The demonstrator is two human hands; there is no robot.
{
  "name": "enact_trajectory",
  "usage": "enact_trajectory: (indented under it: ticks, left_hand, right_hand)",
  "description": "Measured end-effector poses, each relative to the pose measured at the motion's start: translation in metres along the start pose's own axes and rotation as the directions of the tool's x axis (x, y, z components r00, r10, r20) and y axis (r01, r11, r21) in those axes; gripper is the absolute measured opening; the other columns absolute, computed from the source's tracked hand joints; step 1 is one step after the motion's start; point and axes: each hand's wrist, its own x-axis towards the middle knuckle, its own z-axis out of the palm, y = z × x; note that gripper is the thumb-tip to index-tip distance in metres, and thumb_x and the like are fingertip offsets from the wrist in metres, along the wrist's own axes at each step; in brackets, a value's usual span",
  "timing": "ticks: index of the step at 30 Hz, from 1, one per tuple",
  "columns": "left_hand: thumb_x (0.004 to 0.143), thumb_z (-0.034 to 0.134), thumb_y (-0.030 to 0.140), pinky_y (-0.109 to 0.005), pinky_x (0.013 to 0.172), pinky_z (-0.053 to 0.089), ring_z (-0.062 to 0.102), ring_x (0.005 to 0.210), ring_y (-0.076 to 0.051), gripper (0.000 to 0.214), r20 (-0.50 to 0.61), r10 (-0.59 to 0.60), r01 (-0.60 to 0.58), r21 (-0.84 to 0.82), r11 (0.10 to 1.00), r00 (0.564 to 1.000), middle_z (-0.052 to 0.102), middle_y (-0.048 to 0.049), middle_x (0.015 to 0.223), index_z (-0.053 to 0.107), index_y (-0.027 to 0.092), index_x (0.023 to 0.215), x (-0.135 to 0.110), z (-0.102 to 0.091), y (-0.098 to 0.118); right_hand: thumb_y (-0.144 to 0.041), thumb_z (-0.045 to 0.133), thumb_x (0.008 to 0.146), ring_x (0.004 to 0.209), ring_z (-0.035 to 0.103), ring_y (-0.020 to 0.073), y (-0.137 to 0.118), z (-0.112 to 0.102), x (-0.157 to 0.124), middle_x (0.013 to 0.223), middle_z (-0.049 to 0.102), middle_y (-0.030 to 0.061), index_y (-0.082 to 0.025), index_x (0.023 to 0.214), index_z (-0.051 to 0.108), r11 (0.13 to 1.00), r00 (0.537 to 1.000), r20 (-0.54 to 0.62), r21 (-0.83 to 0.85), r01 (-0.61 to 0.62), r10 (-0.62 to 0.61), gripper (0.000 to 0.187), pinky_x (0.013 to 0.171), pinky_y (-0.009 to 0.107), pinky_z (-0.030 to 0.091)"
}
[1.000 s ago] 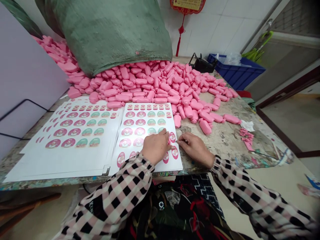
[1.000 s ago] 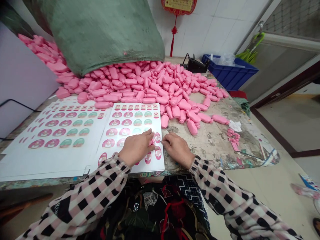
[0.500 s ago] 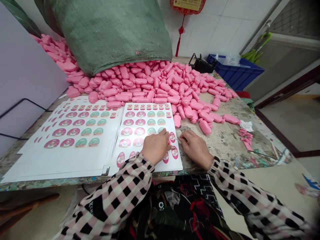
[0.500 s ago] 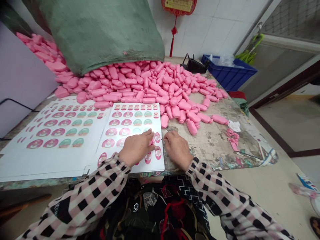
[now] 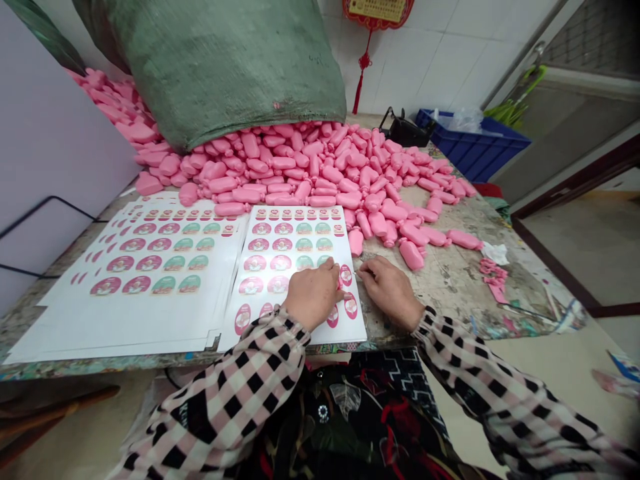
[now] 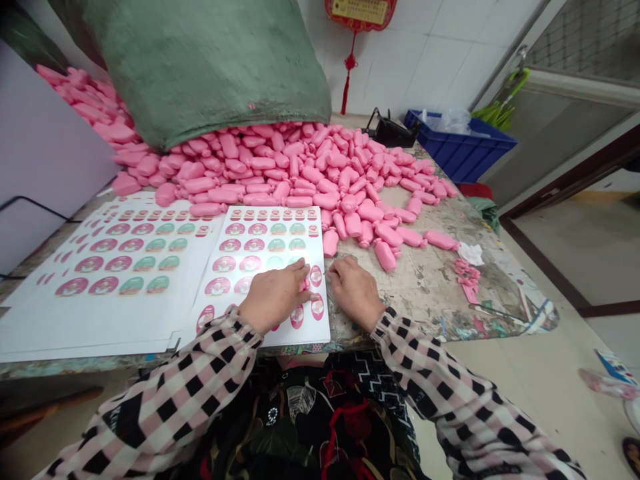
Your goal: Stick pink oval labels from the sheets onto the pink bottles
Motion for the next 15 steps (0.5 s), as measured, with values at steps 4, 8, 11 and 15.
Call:
enact_trajectory:
  ticks: [4, 8, 11, 15]
  left_hand:
    - [0.080, 0.052, 0.048, -0.036, 0.068, 0.045, 0.062, 0.087, -0.024, 0.045, 0.008, -0.001, 0.001, -0.001, 1.000, 1.000, 0.047, -0.0052, 0.133, 0.050, 0.026, 0.119, 0.000, -0.001, 0.000]
    - [0.080, 0.052, 0.049, -0.036, 0.069, 0.045, 0.062, 0.088, -0.024, 0.047, 0.018, -0.007, 0.007, -0.004, 1.000, 1.000, 0.046, -0.0055, 0.134, 0.049, 0.026, 0.120, 0.001, -0.002, 0.001]
    - [0.081, 0.051, 0.047, -0.036, 0.068, 0.045, 0.062, 0.087, -0.023, 0.045, 0.019, -0.004, 0.004, 0.002, 1.000, 1.000, 0.047, -0.0052, 0.133, 0.049, 0.026, 0.120, 0.001, -0.001, 0.001]
    - [0.080, 0.052, 0.047, -0.036, 0.067, 0.045, 0.063, 0.085, -0.023, 0.045, 0.007, -0.005, 0.005, 0.020, 1.000, 1.000, 0.048, -0.0039, 0.132, 0.049, 0.025, 0.120, 0.000, -0.001, 0.001]
  right_hand:
    - [-0.026, 0.045, 0.087, 0.080, 0.053, 0.0155, 0.001, -0.001, 0.004, 0.089, 0.058, 0.0026, -0.021, 0.084, 0.058, 1.000, 1.000, -0.024, -0.020, 0.012, -0.012, 0.014, 0.066, 0.027, 0.035]
    - [-0.025, 0.047, 0.086, 0.079, 0.054, 0.0145, 0.007, -0.001, 0.010, 0.088, 0.059, 0.0017, -0.021, 0.083, 0.059, 0.996, 0.996, 0.023, 0.018, 0.091, -0.091, 0.013, 0.066, 0.026, 0.035]
    - [-0.027, 0.051, 0.084, 0.078, 0.054, 0.0140, 0.013, -0.001, 0.013, 0.086, 0.059, 0.0007, -0.021, 0.082, 0.059, 0.986, 0.989, 0.060, 0.099, 0.131, -0.137, 0.011, 0.066, 0.025, 0.036]
    - [-0.025, 0.049, 0.085, 0.078, 0.054, 0.0142, 0.015, 0.001, 0.013, 0.087, 0.060, 0.0015, -0.021, 0.084, 0.060, 0.990, 0.994, -0.011, 0.085, 0.114, -0.113, 0.012, 0.066, 0.025, 0.037]
